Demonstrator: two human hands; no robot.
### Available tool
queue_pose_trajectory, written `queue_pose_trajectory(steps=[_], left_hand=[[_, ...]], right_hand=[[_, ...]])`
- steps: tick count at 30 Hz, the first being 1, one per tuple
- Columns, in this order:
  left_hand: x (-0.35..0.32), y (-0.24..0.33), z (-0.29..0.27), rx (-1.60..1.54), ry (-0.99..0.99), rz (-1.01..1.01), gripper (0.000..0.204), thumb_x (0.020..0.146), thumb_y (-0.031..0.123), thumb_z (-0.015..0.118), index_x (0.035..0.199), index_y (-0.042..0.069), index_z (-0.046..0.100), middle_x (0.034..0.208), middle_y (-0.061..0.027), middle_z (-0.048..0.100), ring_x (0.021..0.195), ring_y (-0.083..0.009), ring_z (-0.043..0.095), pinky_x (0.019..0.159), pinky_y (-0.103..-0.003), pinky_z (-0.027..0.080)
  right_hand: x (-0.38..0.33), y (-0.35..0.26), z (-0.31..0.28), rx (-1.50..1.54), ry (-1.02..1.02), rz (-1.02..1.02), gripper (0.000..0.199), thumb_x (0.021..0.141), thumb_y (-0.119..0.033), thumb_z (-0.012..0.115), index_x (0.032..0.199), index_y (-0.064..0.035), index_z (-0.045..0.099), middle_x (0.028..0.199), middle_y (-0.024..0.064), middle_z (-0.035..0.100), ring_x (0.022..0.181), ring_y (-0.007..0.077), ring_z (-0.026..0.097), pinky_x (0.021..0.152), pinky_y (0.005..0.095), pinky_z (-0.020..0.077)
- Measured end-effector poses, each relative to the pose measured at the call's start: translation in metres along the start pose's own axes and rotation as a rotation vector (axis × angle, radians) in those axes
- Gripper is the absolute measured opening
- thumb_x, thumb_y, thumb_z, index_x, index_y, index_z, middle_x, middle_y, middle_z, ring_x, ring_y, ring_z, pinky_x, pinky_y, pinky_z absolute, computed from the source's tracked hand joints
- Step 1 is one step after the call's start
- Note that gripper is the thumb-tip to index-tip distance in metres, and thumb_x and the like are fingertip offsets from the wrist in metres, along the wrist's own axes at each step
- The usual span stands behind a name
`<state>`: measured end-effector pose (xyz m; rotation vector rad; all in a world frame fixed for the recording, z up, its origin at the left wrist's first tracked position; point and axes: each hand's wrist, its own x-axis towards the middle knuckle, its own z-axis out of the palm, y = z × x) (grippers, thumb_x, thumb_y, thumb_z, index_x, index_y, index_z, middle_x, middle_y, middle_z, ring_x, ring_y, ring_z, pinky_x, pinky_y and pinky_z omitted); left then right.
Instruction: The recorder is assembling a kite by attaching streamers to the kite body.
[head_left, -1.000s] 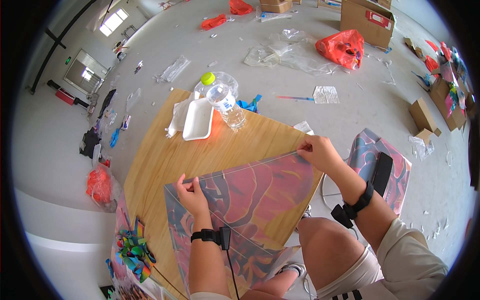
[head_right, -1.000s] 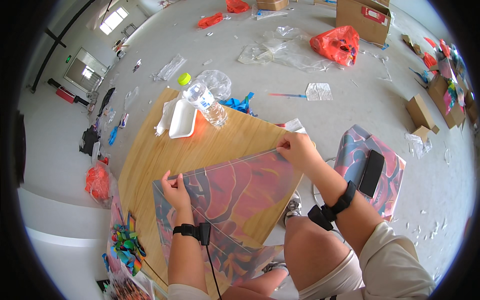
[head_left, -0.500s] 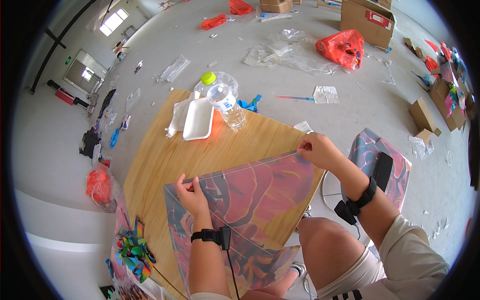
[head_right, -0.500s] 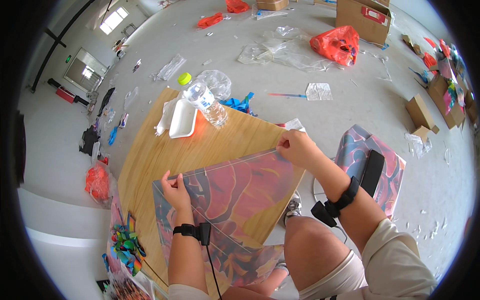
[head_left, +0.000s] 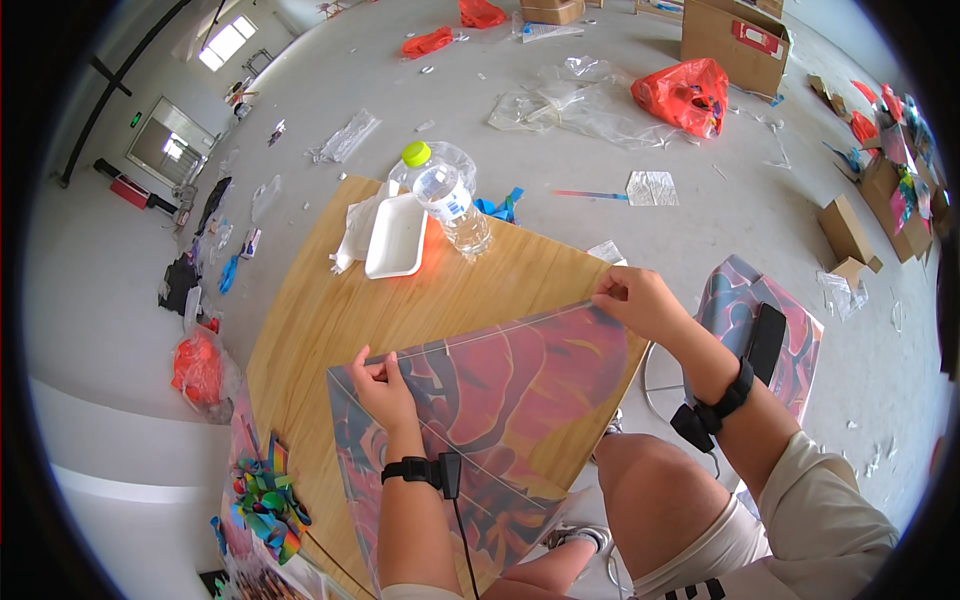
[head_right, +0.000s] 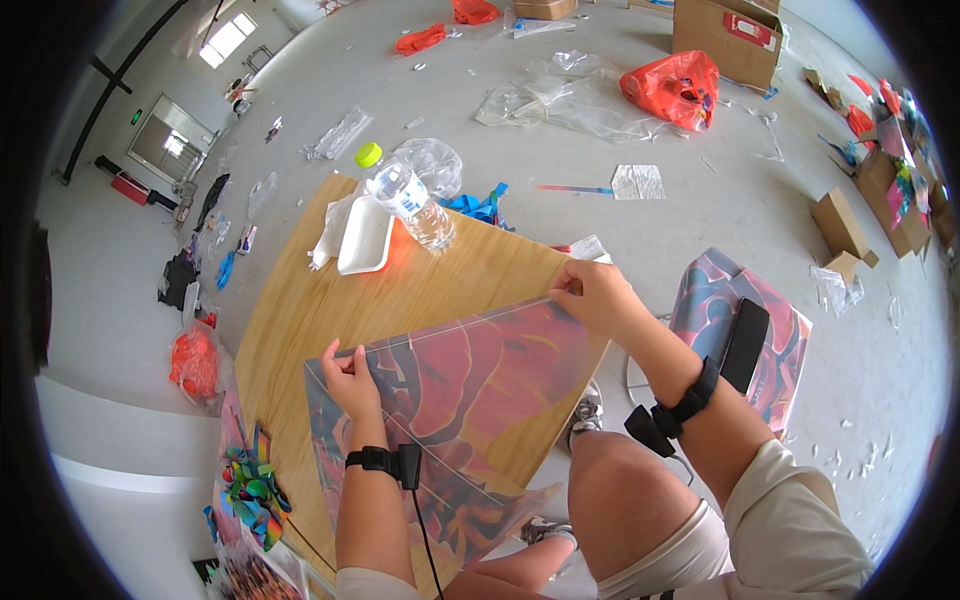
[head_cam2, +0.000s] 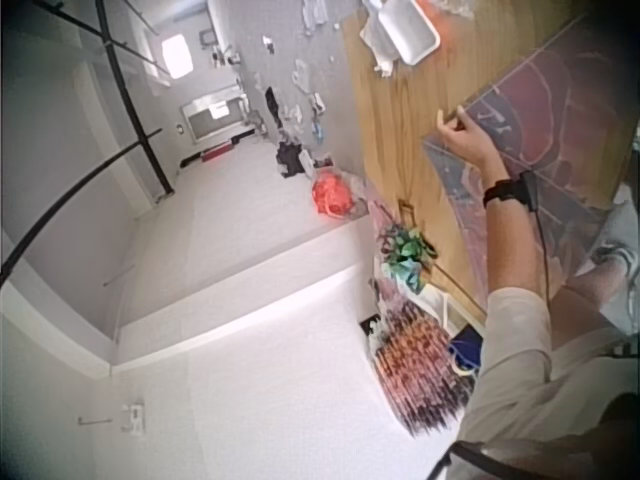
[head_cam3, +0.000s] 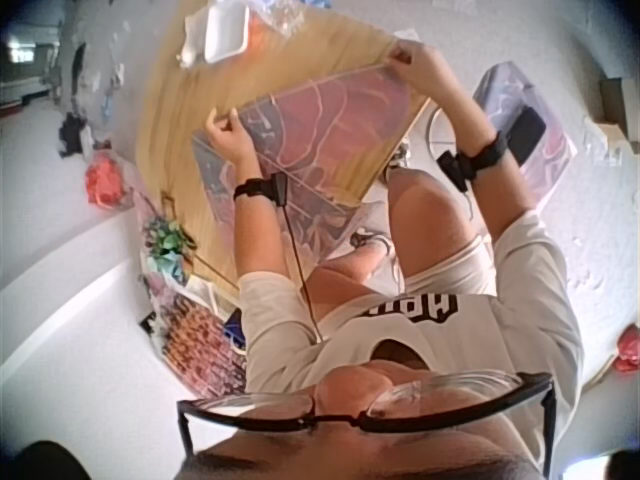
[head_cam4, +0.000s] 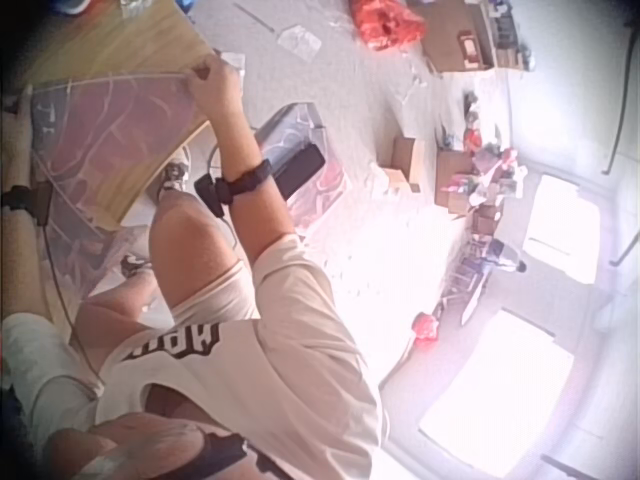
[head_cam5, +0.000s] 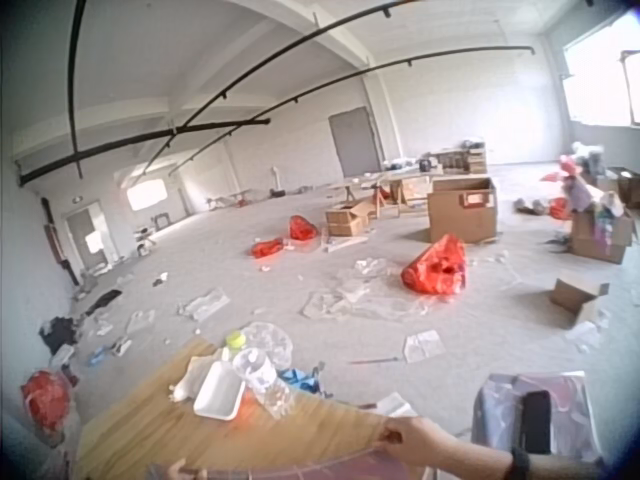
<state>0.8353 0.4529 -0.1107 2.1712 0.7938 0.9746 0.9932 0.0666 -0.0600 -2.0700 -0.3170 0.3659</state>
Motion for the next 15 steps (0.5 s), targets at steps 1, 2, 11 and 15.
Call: queue_pose_trajectory(steps=[1,2,11,15], left_hand=[[0.0002,0.0001,0.0000,0.002,-0.001,-0.005,0.042,0.092,0.013,0.076,0.129,0.003,0.060,0.077,-0.0027,0.060,0.067,-0.0155,0.055,0.069,-0.032,0.049],[0.0002,0.0005,0.0002,0.004,-0.002,-0.009,0.041,0.092,0.013,0.076,0.129,0.002,0.060,0.077,-0.0031,0.059,0.068,-0.0164,0.055,0.070,-0.033,0.049],[0.0007,0.0006,0.0000,0.015,0.008,0.005,0.043,0.092,0.013,0.077,0.130,0.003,0.060,0.076,-0.0020,0.061,0.067,-0.0139,0.056,0.067,-0.030,0.049],[0.0007,0.0003,0.0004,0.017,0.004,-0.002,0.044,0.091,0.013,0.078,0.130,0.004,0.060,0.076,-0.0022,0.062,0.067,-0.0141,0.057,0.067,-0.030,0.049]], right_hand=[[0.0013,0.0037,0.0009,0.001,0.004,-0.018,0.014,0.085,-0.016,0.076,0.093,-0.0053,0.073,0.080,0.0081,0.073,0.072,0.0173,0.069,0.070,0.0325,0.0551],[0.0016,0.0041,0.0009,0.002,0.008,-0.036,0.014,0.085,-0.016,0.076,0.093,-0.0054,0.073,0.079,0.0078,0.072,0.072,0.0167,0.069,0.069,0.0322,0.0550],[0.0003,-0.0036,0.0042,-0.082,0.015,0.038,0.014,0.086,-0.020,0.077,0.093,-0.0085,0.073,0.082,0.0042,0.073,0.077,0.0165,0.070,0.073,0.0324,0.0551],[-0.0002,0.0018,0.0069,-0.065,0.043,0.004,0.015,0.086,-0.023,0.078,0.092,-0.0101,0.074,0.082,0.0033,0.074,0.077,0.0165,0.071,0.073,0.0328,0.0553]])
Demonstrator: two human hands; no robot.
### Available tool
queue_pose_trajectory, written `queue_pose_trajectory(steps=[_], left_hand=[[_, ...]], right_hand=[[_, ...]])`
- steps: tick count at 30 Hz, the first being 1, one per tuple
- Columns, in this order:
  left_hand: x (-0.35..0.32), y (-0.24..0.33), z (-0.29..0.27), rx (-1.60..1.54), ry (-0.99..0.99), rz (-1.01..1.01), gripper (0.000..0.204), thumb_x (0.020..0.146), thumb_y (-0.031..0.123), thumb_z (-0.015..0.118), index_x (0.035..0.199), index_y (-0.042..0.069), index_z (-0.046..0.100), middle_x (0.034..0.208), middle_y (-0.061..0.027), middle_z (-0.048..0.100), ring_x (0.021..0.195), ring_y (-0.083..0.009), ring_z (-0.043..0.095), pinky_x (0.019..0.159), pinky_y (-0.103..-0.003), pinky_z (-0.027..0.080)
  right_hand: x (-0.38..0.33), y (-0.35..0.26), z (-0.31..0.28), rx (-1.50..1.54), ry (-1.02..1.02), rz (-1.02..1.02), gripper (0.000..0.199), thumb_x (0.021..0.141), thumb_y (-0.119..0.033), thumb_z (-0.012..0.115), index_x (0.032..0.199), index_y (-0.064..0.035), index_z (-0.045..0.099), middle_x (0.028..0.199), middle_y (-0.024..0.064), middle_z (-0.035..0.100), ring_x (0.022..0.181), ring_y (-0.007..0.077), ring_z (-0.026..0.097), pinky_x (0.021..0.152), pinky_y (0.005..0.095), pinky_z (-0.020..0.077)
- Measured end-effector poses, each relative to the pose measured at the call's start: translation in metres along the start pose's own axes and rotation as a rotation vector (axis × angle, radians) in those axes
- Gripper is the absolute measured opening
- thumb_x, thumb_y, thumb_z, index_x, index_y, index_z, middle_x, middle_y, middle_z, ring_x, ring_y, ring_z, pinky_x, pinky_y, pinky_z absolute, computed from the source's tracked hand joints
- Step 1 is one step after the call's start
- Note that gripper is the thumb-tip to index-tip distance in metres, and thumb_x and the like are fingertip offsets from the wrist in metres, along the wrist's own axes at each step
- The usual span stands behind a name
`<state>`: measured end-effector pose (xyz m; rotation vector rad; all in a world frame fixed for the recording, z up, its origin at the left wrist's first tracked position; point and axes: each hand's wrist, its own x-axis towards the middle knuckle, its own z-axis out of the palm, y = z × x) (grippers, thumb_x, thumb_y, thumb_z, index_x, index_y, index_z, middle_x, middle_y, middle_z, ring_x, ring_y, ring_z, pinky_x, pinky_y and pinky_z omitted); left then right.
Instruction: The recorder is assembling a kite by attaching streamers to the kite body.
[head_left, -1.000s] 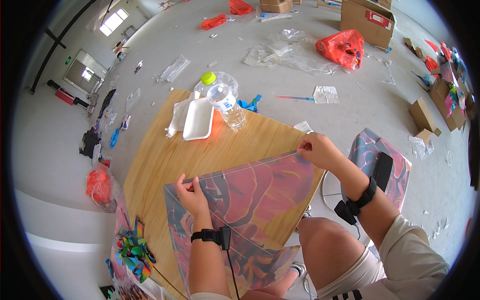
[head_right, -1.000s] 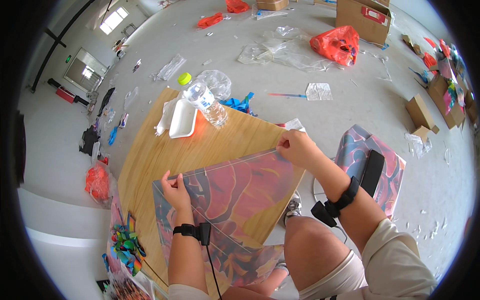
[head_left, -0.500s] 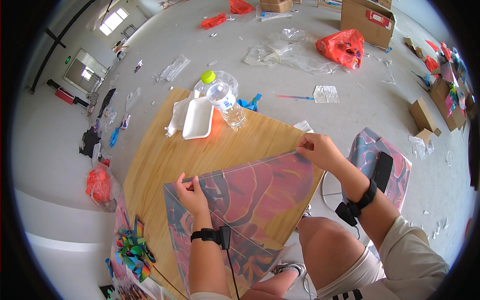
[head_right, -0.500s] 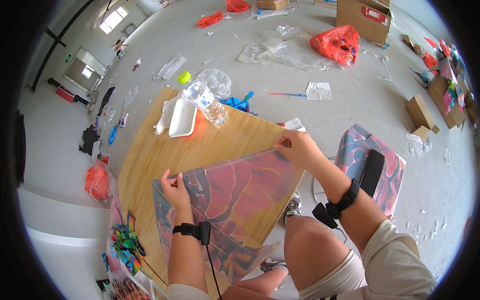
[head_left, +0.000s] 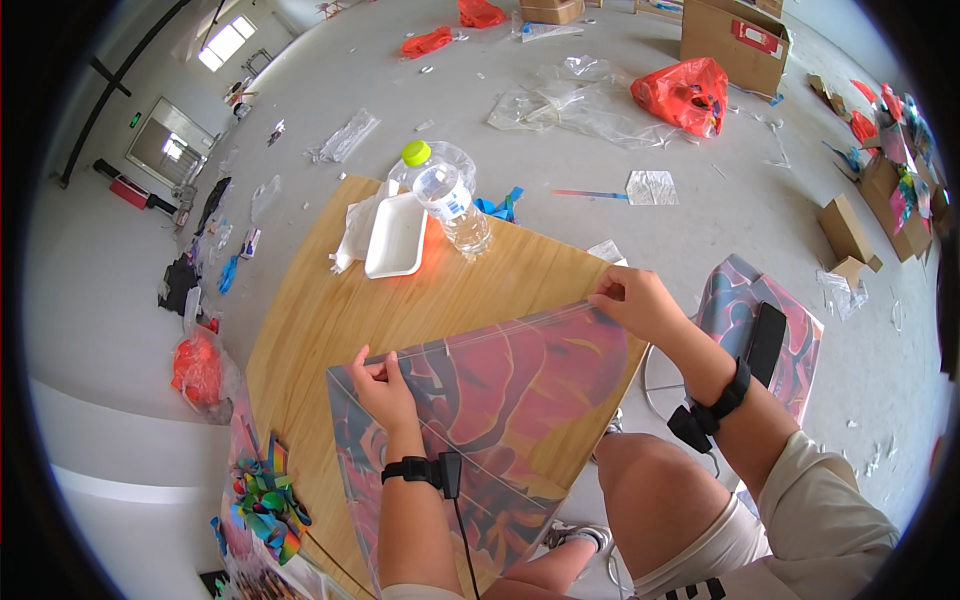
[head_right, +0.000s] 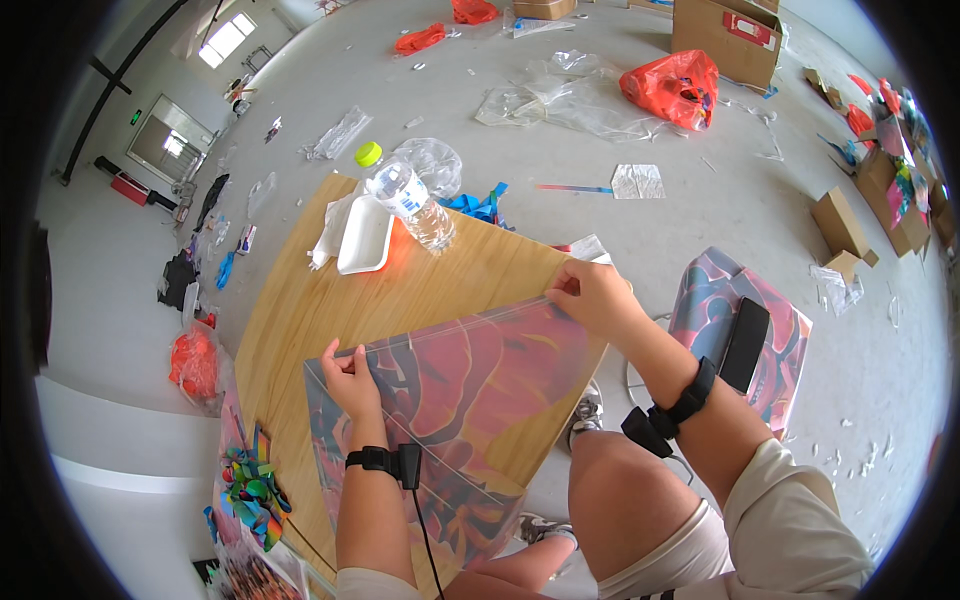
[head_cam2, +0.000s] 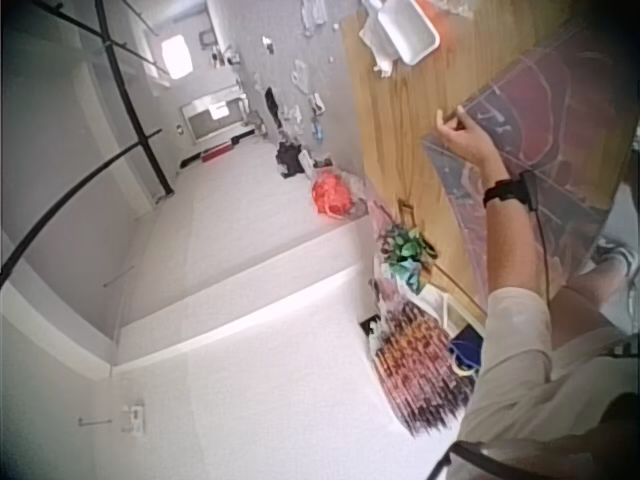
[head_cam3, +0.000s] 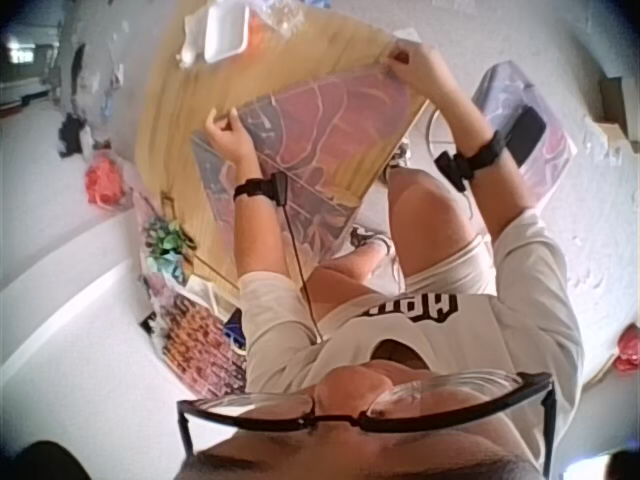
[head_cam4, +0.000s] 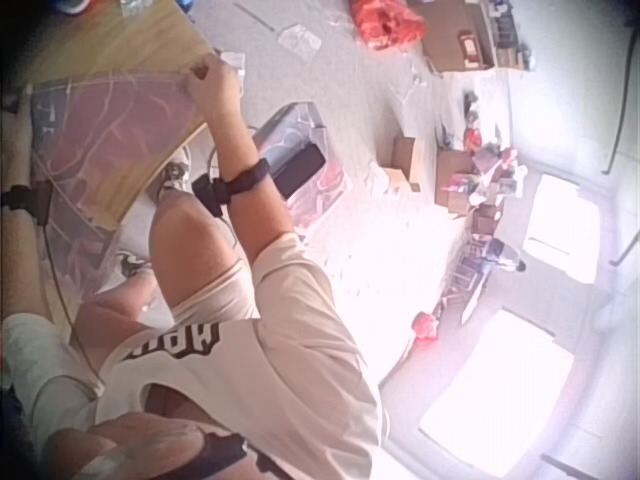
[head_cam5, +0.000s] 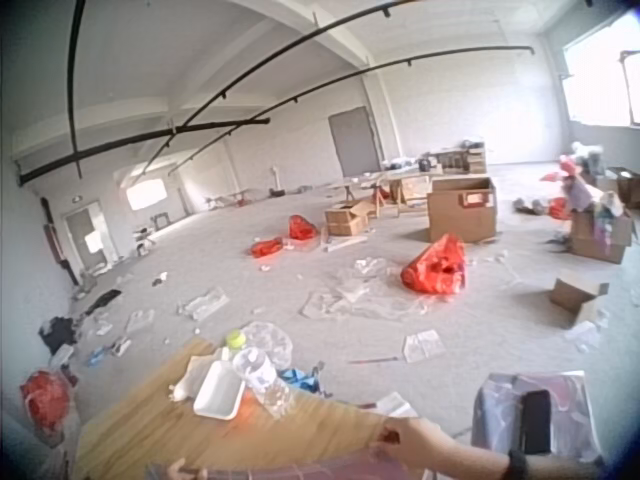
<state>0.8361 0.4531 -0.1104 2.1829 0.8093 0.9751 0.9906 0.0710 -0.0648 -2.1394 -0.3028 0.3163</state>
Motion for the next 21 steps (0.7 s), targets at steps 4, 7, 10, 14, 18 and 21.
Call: queue_pose_trajectory(steps=[4,7,10,14,18,21], left_hand=[[0.000,-0.002,0.000,0.000,0.001,0.009,0.044,0.091,0.013,0.078,0.130,0.004,0.060,0.076,-0.0024,0.062,0.067,-0.0143,0.057,0.067,-0.031,0.049],[0.000,-0.001,-0.001,0.003,-0.003,0.005,0.045,0.091,0.013,0.078,0.131,0.004,0.059,0.076,-0.0024,0.062,0.067,-0.0143,0.057,0.067,-0.030,0.049],[0.000,0.000,0.001,-0.006,-0.013,0.002,0.044,0.092,0.013,0.077,0.131,0.003,0.059,0.076,-0.0023,0.062,0.068,-0.0141,0.056,0.068,-0.030,0.049],[0.000,-0.004,-0.001,0.003,-0.010,0.017,0.044,0.093,0.014,0.076,0.131,0.003,0.059,0.076,-0.0020,0.061,0.068,-0.0138,0.055,0.068,-0.030,0.048],[-0.001,0.002,-0.001,-0.006,-0.015,0.004,0.043,0.092,0.013,0.076,0.130,0.002,0.059,0.077,-0.0023,0.061,0.068,-0.0144,0.055,0.069,-0.031,0.048],[-0.001,0.006,-0.002,-0.017,-0.020,-0.039,0.042,0.092,0.013,0.076,0.129,0.001,0.060,0.078,-0.0034,0.061,0.069,-0.0160,0.055,0.072,-0.032,0.049]], right_hand=[[0.003,0.000,0.000,-0.042,-0.021,0.033,0.015,0.087,-0.024,0.077,0.091,-0.0106,0.074,0.082,0.0033,0.074,0.077,0.0173,0.071,0.074,0.0337,0.0557],[0.005,-0.002,-0.002,-0.058,-0.042,0.042,0.015,0.086,-0.024,0.077,0.092,-0.0102,0.074,0.083,0.0041,0.074,0.078,0.0189,0.072,0.074,0.0342,0.0558],[0.005,0.004,0.000,-0.083,0.015,-0.044,0.017,0.086,-0.024,0.078,0.093,-0.0084,0.074,0.083,0.0061,0.074,0.078,0.0207,0.072,0.074,0.0347,0.0559],[-0.001,-0.002,-0.003,-0.040,0.031,-0.117,0.019,0.084,-0.020,0.078,0.094,-0.0047,0.074,0.082,0.0098,0.074,0.077,0.0227,0.071,0.073,0.0351,0.0564],[-0.006,-0.004,-0.006,0.023,-0.001,-0.059,0.015,0.085,-0.013,0.077,0.095,-0.0011,0.074,0.081,0.0104,0.074,0.075,0.0190,0.070,0.072,0.0329,0.0561],[-0.007,-0.004,-0.008,0.054,-0.009,-0.047,0.013,0.086,-0.008,0.076,0.096,0.0009,0.074,0.081,0.0094,0.073,0.074,0.0148,0.068,0.071,0.0305,0.0555]])
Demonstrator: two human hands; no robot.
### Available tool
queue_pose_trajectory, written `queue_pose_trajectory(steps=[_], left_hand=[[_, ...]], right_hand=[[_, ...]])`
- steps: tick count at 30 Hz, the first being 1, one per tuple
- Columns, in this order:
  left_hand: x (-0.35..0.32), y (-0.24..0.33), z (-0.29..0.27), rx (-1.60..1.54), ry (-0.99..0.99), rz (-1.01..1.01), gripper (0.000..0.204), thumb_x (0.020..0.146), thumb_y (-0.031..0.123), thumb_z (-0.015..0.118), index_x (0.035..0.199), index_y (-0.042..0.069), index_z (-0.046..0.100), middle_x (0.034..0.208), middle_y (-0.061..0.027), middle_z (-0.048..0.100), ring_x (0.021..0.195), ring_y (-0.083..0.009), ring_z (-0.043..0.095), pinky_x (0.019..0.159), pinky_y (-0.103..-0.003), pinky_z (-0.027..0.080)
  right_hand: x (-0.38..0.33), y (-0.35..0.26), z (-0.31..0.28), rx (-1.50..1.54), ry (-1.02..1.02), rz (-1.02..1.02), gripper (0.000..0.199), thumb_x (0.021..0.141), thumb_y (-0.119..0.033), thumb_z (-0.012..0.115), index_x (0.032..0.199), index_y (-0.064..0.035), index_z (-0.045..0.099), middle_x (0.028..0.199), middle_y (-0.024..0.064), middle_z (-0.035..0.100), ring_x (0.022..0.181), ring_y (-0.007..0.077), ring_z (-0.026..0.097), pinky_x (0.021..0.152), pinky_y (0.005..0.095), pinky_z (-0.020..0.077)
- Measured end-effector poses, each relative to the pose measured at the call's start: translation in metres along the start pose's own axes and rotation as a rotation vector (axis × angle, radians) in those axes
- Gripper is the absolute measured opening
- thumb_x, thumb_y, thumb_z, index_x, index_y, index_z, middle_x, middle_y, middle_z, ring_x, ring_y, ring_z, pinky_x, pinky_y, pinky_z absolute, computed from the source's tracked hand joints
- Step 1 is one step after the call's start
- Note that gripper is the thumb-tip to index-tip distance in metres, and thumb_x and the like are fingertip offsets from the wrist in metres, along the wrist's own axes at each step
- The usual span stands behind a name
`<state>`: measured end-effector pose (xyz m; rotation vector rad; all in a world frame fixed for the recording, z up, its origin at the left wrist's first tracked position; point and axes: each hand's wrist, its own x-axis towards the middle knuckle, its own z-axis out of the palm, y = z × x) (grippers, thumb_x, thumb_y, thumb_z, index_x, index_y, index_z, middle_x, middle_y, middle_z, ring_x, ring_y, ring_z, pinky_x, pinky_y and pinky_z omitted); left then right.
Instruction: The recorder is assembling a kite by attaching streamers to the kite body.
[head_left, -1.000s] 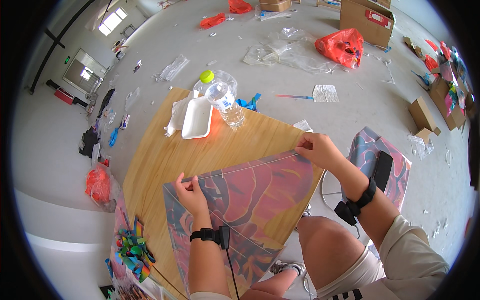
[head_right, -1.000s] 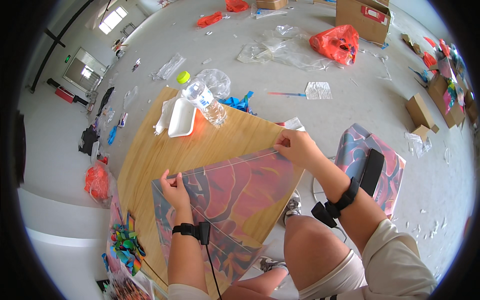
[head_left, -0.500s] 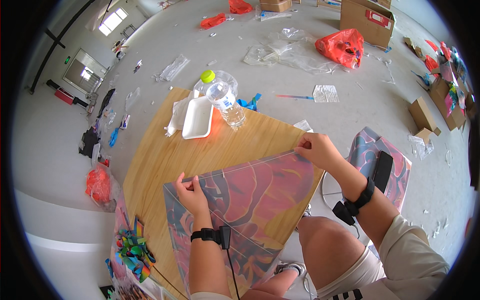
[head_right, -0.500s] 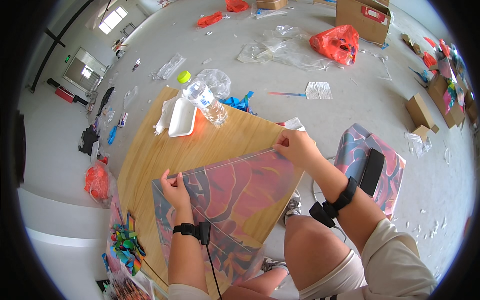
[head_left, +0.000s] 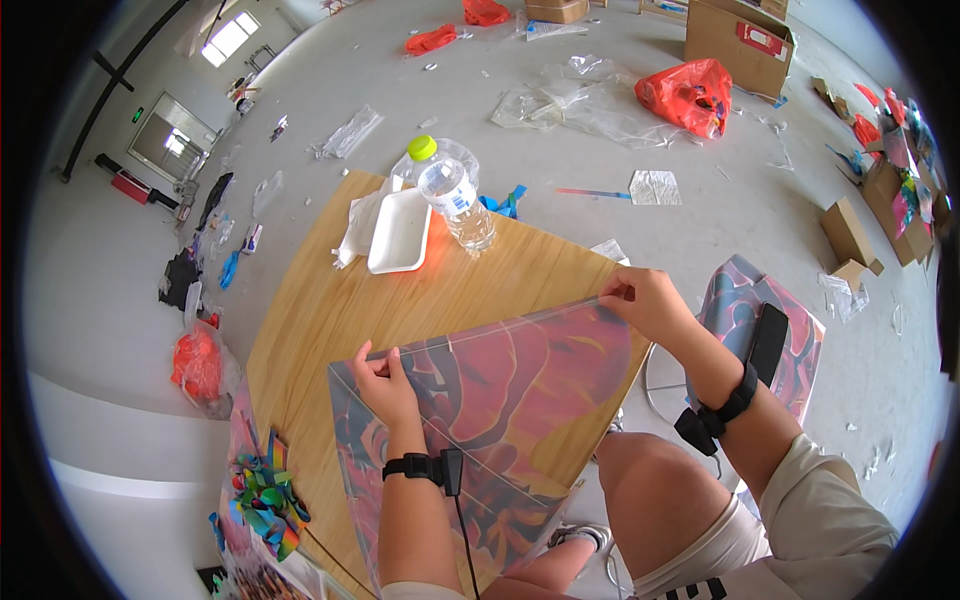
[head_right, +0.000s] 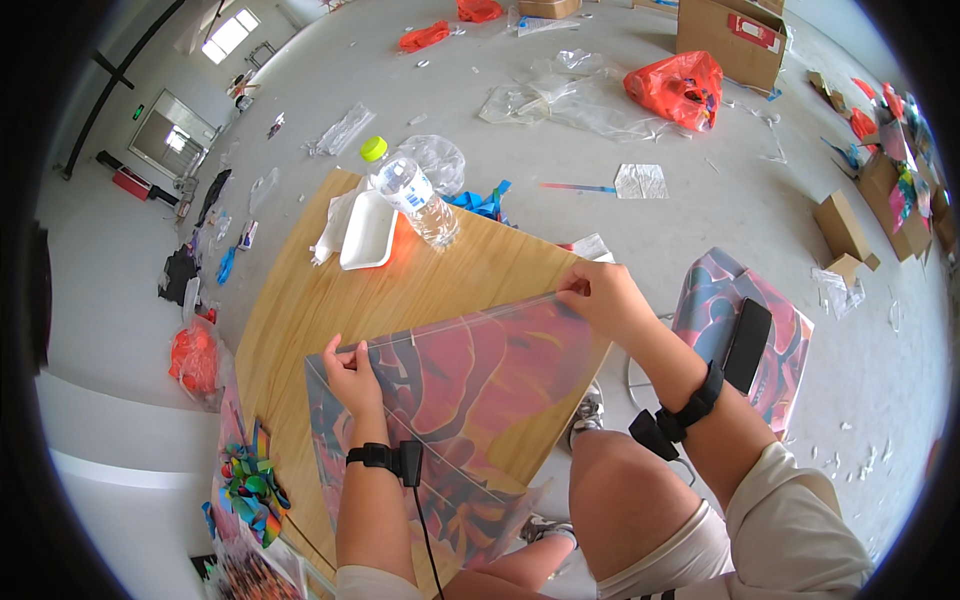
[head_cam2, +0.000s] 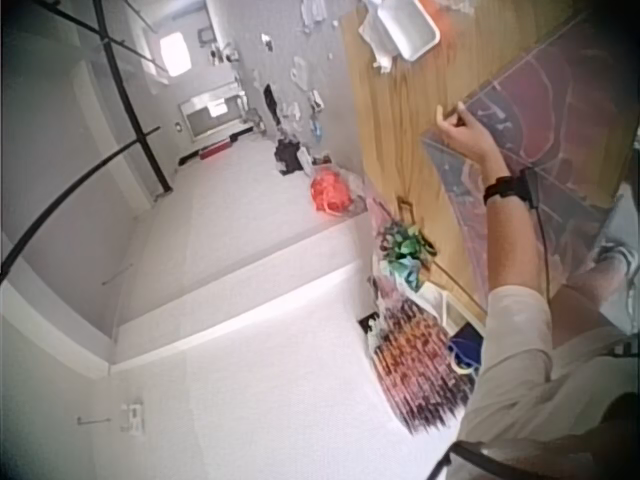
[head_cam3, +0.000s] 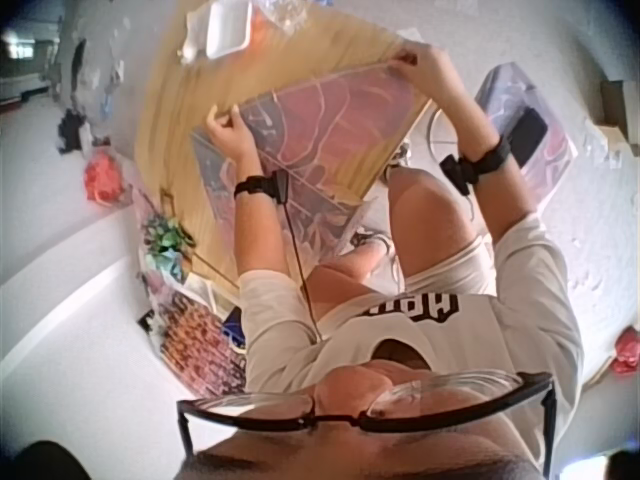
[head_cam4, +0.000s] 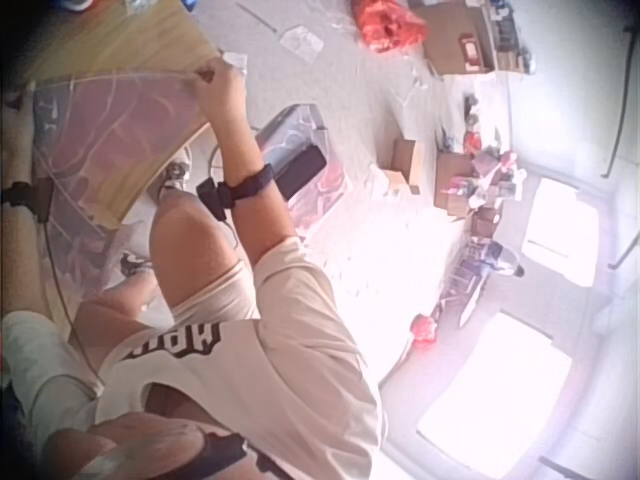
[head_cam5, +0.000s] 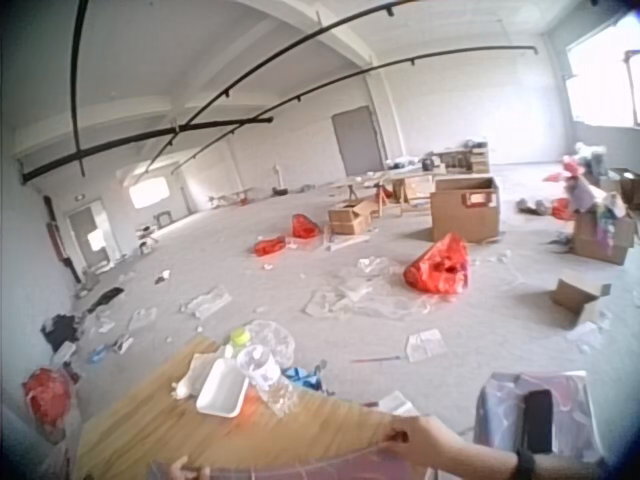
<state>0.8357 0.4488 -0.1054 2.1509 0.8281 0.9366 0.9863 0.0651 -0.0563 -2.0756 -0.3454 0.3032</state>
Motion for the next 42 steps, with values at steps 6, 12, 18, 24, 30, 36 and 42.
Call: queue_pose_trajectory(steps=[6,12,18,24,30,36,42], left_hand=[[0.001,-0.001,0.000,-0.006,-0.003,-0.001,0.043,0.092,0.013,0.076,0.129,0.001,0.060,0.076,-0.0030,0.061,0.068,-0.0159,0.055,0.072,-0.032,0.049],[0.000,0.001,0.000,0.004,-0.008,-0.001,0.042,0.092,0.013,0.076,0.129,0.001,0.060,0.077,-0.0032,0.061,0.069,-0.0166,0.056,0.073,-0.033,0.049],[0.000,0.001,0.000,0.018,-0.005,-0.002,0.041,0.091,0.012,0.076,0.128,0.002,0.061,0.078,-0.0039,0.062,0.071,-0.0176,0.056,0.074,-0.034,0.049],[-0.001,0.008,0.000,0.022,-0.012,0.001,0.041,0.092,0.012,0.076,0.128,0.002,0.061,0.078,-0.0044,0.062,0.071,-0.0182,0.057,0.074,-0.035,0.049],[-0.001,0.007,-0.001,0.006,-0.018,-0.002,0.040,0.093,0.012,0.075,0.129,0.001,0.060,0.079,-0.0048,0.061,0.072,-0.0186,0.057,0.075,-0.035,0.049],[-0.001,0.006,-0.001,0.026,-0.015,-0.003,0.041,0.093,0.013,0.075,0.129,0.002,0.061,0.079,-0.0046,0.061,0.073,-0.0189,0.056,0.077,-0.036,0.049],[-0.001,0.006,-0.001,0.048,-0.008,0.004,0.041,0.092,0.014,0.075,0.129,0.003,0.061,0.078,-0.0042,0.061,0.073,-0.0197,0.056,0.077,-0.037,0.049]], right_hand=[[0.001,0.000,-0.001,0.023,-0.020,0.009,0.015,0.085,-0.007,0.076,0.098,0.0004,0.074,0.081,0.0090,0.073,0.076,0.0154,0.069,0.073,0.0300,0.0564],[-0.002,-0.004,-0.003,0.030,-0.021,0.015,0.034,0.087,-0.006,0.074,0.120,-0.0023,0.069,0.082,0.0053,0.069,0.076,0.0132,0.065,0.071,0.0296,0.0533],[0.001,-0.005,0.001,-0.039,-0.034,0.041,0.034,0.088,-0.009,0.072,0.122,-0.0018,0.067,0.080,0.0060,0.068,0.075,0.0146,0.064,0.070,0.0320,0.0521],[0.004,0.002,0.006,-0.104,-0.003,0.052,0.028,0.087,-0.017,0.072,0.113,-0.0110,0.070,0.081,0.0041,0.071,0.079,0.0215,0.071,0.074,0.0360,0.0551],[0.005,0.002,0.011,-0.192,0.036,0.012,0.022,0.087,-0.016,0.072,0.108,-0.0099,0.068,0.083,0.0048,0.073,0.081,0.0229,0.073,0.074,0.0374,0.0560],[0.004,0.005,0.012,-0.159,0.022,0.011,0.020,0.086,-0.014,0.074,0.103,-0.0090,0.066,0.084,0.0058,0.073,0.081,0.0233,0.073,0.074,0.0378,0.0557],[0.003,0.007,0.011,-0.127,0.018,0.007,0.019,0.085,-0.013,0.075,0.099,-0.0069,0.064,0.084,0.0077,0.072,0.081,0.0247,0.072,0.073,0.0378,0.0551]])
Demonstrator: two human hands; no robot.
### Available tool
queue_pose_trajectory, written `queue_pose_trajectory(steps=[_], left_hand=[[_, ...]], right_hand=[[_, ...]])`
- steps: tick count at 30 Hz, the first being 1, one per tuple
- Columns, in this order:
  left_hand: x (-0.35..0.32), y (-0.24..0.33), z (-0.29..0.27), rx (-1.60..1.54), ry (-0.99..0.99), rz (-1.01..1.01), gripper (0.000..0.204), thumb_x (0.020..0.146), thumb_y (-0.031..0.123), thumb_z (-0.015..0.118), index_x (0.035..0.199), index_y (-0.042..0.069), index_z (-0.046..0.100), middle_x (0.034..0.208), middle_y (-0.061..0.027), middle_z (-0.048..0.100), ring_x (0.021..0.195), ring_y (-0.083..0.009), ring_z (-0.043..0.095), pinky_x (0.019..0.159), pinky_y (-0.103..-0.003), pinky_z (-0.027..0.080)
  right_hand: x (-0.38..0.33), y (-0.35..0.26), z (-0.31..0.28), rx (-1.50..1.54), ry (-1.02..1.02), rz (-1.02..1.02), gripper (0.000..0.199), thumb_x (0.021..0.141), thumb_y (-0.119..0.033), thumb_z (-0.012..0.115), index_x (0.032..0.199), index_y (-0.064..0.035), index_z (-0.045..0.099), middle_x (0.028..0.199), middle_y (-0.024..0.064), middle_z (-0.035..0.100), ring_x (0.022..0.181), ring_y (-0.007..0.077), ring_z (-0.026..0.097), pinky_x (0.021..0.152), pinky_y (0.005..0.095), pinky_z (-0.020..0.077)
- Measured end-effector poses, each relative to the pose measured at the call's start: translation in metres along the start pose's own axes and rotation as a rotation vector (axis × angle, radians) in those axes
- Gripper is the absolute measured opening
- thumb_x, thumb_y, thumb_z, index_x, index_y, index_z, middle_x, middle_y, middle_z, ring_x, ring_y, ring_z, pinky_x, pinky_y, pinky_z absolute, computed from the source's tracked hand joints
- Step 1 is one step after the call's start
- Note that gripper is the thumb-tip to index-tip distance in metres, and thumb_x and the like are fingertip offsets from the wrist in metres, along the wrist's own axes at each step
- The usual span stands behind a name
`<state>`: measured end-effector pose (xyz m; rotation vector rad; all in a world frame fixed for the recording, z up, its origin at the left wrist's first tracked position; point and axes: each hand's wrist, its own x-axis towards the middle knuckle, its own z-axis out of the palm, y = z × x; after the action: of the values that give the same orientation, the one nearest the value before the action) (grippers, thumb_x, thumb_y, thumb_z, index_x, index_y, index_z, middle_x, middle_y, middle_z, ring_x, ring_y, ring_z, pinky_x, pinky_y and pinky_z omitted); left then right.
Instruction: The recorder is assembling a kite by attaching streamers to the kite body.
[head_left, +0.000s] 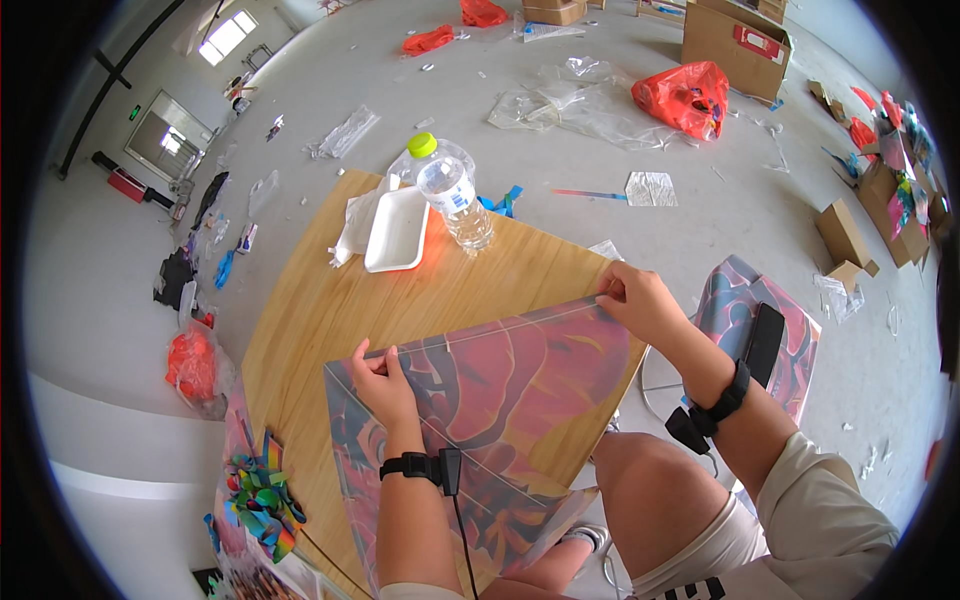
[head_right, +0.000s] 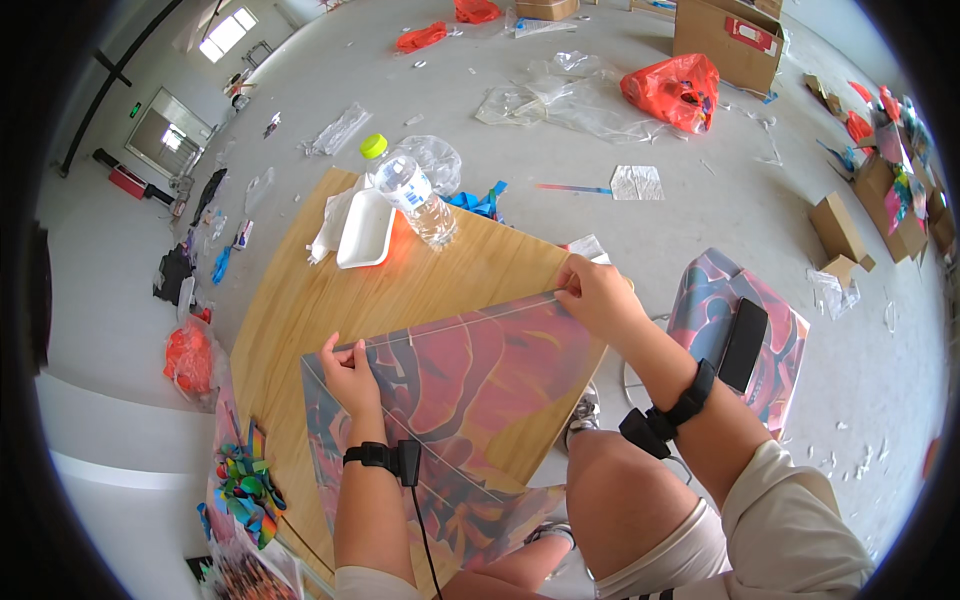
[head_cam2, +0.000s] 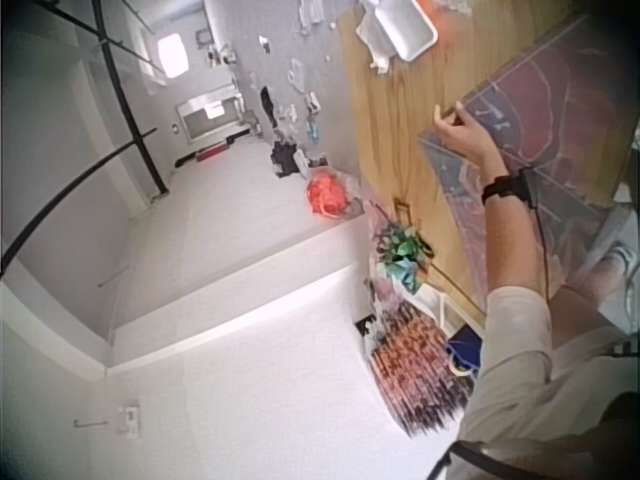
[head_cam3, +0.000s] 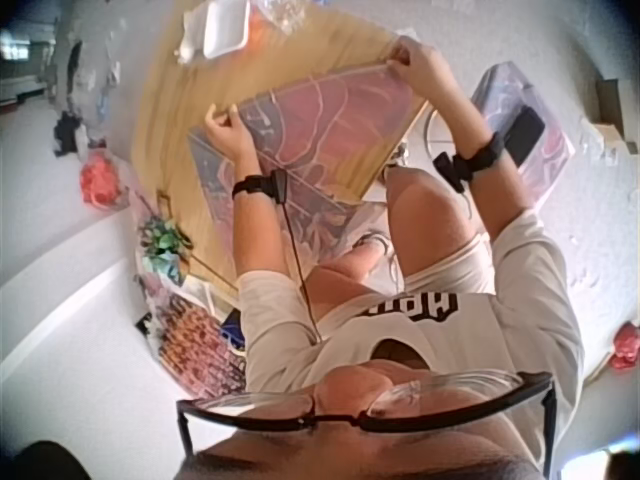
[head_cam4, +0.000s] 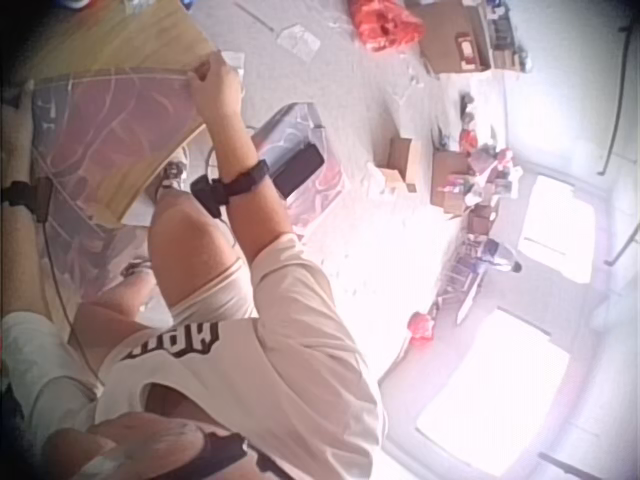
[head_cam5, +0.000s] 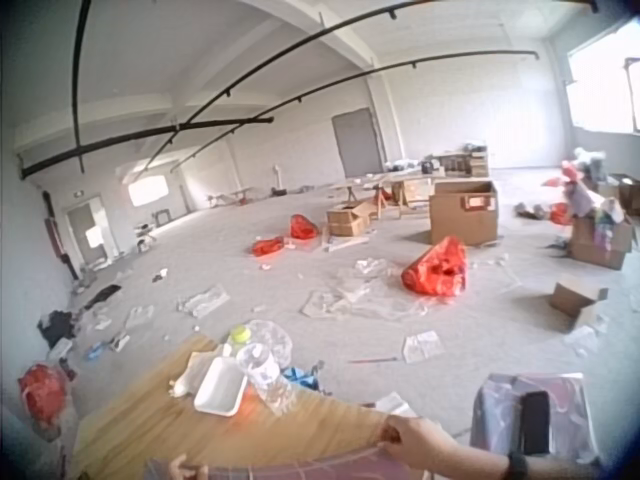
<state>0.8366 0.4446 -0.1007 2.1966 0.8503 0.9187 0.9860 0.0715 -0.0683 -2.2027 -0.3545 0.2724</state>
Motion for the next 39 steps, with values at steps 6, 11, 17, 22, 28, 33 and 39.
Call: queue_pose_trajectory(steps=[6,11,17,22,28,33,39], left_hand=[[0.000,0.001,0.000,-0.004,-0.003,0.000,0.040,0.092,0.013,0.075,0.129,0.003,0.061,0.079,-0.0045,0.062,0.072,-0.0198,0.056,0.076,-0.037,0.049],[0.000,0.002,0.001,-0.026,-0.002,0.001,0.040,0.092,0.010,0.075,0.128,0.003,0.061,0.080,-0.0046,0.061,0.070,-0.0181,0.056,0.073,-0.035,0.049],[-0.001,-0.002,0.000,-0.031,-0.013,0.041,0.040,0.093,0.009,0.074,0.129,0.001,0.060,0.081,-0.0051,0.062,0.071,-0.0163,0.057,0.069,-0.032,0.049],[-0.001,0.002,-0.001,-0.033,-0.025,0.017,0.040,0.094,0.010,0.074,0.130,0.002,0.060,0.083,-0.0051,0.063,0.072,-0.0168,0.058,0.071,-0.033,0.050],[-0.002,0.004,-0.002,-0.005,-0.011,0.020,0.039,0.093,0.010,0.074,0.128,0.002,0.061,0.082,-0.0054,0.064,0.072,-0.0191,0.060,0.077,-0.036,0.051],[-0.001,0.002,-0.001,0.035,0.001,0.034,0.038,0.091,0.009,0.075,0.126,0.002,0.063,0.078,-0.0056,0.065,0.072,-0.0211,0.061,0.082,-0.038,0.049],[-0.002,0.006,-0.002,0.010,-0.004,0.020,0.037,0.090,0.009,0.076,0.124,0.002,0.063,0.078,-0.0054,0.066,0.073,-0.0217,0.061,0.085,-0.039,0.048]], right_hand=[[0.000,-0.002,0.002,-0.037,0.034,-0.017,0.019,0.085,-0.013,0.075,0.097,-0.0046,0.062,0.081,0.0094,0.071,0.080,0.0267,0.071,0.071,0.0390,0.0548],[0.001,-0.004,0.003,-0.099,0.054,-0.014,0.019,0.085,-0.014,0.074,0.095,-0.0048,0.060,0.081,0.0114,0.070,0.080,0.0301,0.071,0.070,0.0422,0.0539],[-0.001,-0.004,0.004,-0.152,0.055,-0.040,0.019,0.086,-0.015,0.072,0.094,-0.0056,0.057,0.083,0.0124,0.069,0.081,0.0342,0.069,0.069,0.0453,0.0525],[-0.002,0.006,0.014,-0.162,0.120,-0.081,0.018,0.087,-0.015,0.069,0.094,-0.0062,0.055,0.083,0.0127,0.068,0.083,0.0343,0.069,0.071,0.0455,0.0527],[-0.006,0.004,0.017,-0.219,0.162,-0.094,0.018,0.088,-0.016,0.069,0.094,-0.0066,0.054,0.084,0.0121,0.068,0.083,0.0344,0.069,0.073,0.0464,0.0528],[-0.008,0.001,0.015,-0.179,0.180,-0.114,0.018,0.087,-0.014,0.070,0.094,-0.0061,0.054,0.086,0.0118,0.067,0.086,0.0347,0.068,0.075,0.0459,0.0521],[-0.010,0.002,0.015,-0.108,0.189,-0.147,0.020,0.084,-0.010,0.071,0.091,-0.0042,0.054,0.089,0.0134,0.065,0.088,0.0366,0.066,0.077,0.0461,0.0512]])
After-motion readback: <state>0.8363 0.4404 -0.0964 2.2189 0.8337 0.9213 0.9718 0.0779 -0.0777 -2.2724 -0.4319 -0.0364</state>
